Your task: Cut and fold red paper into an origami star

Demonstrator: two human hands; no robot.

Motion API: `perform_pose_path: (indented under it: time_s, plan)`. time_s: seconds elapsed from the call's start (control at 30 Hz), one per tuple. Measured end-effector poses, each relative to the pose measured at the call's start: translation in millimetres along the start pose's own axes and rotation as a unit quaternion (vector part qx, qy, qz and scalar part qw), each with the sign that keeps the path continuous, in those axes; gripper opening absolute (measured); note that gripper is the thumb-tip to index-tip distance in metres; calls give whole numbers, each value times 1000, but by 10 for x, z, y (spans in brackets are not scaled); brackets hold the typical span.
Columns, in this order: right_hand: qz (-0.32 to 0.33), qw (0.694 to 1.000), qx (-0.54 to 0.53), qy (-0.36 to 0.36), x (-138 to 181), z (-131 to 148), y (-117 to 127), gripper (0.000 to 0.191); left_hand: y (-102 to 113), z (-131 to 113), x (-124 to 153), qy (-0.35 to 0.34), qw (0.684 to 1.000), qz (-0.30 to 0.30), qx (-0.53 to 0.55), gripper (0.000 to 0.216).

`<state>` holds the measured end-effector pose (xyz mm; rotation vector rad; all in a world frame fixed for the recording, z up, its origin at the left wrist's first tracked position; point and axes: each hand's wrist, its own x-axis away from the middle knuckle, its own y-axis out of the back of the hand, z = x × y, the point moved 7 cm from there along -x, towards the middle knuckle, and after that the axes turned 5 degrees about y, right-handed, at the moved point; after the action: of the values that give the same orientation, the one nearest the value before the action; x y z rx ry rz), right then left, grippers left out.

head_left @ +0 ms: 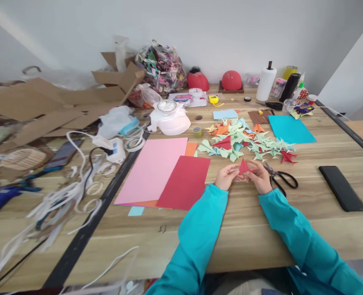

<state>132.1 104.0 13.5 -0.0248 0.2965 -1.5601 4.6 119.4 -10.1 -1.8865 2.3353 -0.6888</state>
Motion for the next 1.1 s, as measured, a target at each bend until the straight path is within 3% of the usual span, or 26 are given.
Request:
perform_pose_path:
  time_s: [0.1,0.37,0.57,0.83,0.97,1.1]
  plan:
    - [6,1000,4,0,-2,28,-27,43,3,-1,-10,-9,1000,0,26,54]
    - [10,1000,-3,-8,0,-9,12,19,6,5,-4,-5,999,-14,38,33]
    - [9,999,14,-32,6,-79,8,23,33,-121,57,-21,995,-75,-61,28]
    - [15,999,36,-5,24,-6,-33,36,15,-110,17,-16,999,-29,-20,68]
    - [12,999,26,-15,17,-23,-27,42,1,-110,15,-9,1000,-11,-10,68]
    - [12,998,55,-31,5,-89,-7,27,1,-109,17,-23,1000,-15,-15,58]
